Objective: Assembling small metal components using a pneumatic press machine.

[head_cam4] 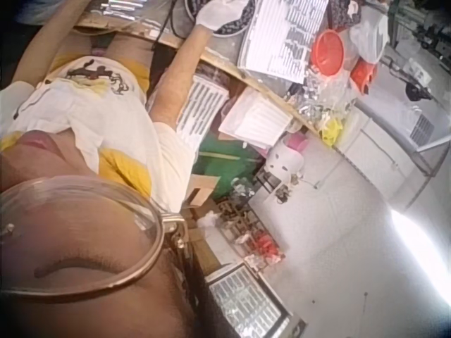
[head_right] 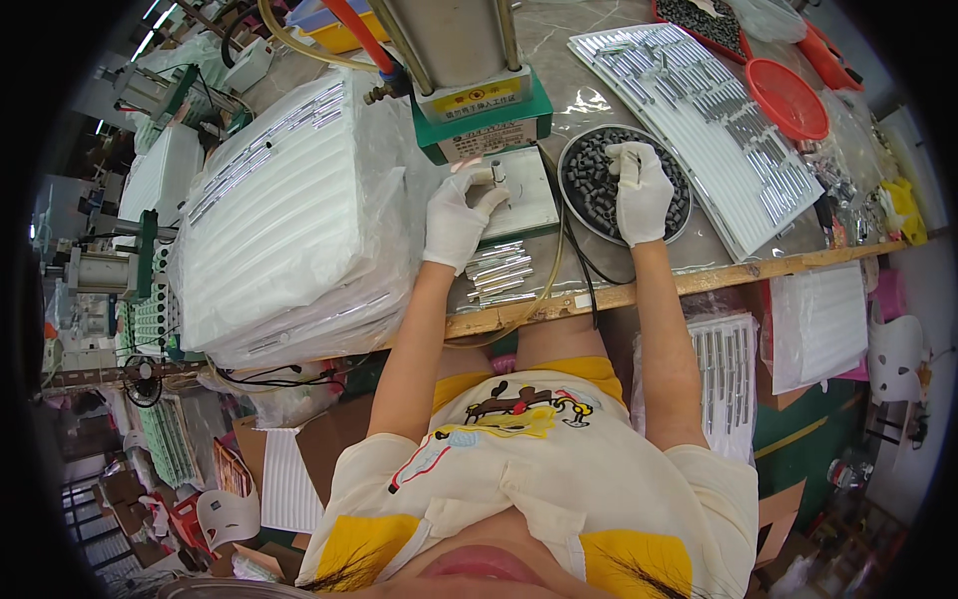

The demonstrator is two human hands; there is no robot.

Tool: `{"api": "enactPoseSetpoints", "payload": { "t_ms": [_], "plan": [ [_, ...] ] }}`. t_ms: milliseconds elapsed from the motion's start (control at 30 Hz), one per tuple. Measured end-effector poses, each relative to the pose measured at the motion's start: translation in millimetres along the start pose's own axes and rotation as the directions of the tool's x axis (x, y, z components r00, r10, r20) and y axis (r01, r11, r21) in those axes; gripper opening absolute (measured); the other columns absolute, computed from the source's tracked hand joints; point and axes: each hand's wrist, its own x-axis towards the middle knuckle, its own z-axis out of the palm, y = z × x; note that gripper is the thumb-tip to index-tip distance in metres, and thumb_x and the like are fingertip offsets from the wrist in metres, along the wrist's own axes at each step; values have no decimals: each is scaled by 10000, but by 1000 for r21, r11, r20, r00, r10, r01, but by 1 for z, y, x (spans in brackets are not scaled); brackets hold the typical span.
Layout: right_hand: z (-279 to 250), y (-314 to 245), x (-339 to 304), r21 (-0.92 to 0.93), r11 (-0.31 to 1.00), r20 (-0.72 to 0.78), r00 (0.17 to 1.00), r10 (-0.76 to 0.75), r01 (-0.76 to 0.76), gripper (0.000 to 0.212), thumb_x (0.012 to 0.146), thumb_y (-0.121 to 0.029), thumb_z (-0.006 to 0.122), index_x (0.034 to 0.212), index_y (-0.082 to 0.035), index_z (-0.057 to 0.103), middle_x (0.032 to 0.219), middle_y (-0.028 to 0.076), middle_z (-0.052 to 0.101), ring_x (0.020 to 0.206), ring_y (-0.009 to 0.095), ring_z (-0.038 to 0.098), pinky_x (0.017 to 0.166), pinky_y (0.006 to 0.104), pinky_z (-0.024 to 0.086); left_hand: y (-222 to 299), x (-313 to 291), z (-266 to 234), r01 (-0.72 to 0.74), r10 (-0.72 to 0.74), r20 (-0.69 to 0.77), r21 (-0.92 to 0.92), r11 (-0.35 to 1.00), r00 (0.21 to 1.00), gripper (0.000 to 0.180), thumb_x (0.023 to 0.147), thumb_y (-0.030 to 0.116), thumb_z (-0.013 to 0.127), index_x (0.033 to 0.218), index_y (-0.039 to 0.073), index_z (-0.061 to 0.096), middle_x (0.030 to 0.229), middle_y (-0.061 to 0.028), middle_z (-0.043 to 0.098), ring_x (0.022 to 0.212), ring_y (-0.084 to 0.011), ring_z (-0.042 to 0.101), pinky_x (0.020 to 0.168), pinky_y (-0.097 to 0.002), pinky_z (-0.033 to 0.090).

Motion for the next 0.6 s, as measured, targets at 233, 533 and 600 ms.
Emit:
{"api": "enactPoseSetpoints", "payload": {
  "t_ms": [233,533,600],
  "plan": [
    [-4,-2,1,-15,999,21,999,48,-48,171,1043,-150,549,1050,-67,698,820,28,692,721,98,608,702,264,491,3,-1,-1,3,-3,45,2,1000,999,354,821,169,834,1109,11,699,1091,-149,719,950,-239,693,855,-330,529],
    [-2,-7,4,-33,998,19,999,46,-46,174,1035,-148,557,1039,-54,704,883,37,730,740,111,637,718,273,508,13,1,-7,47,-48,55,22,999,997,362,780,88,825,1128,51,734,1023,-167,736,869,-305,698,814,-381,546],
    [-4,-13,4,-74,997,45,999,2,2,180,1028,-147,570,1026,-51,722,906,46,739,751,117,647,726,273,510,18,1,-8,-71,69,25,57,996,997,289,854,192,805,1078,31,720,1044,-168,716,939,-307,680,852,-367,521]
  ]
}}
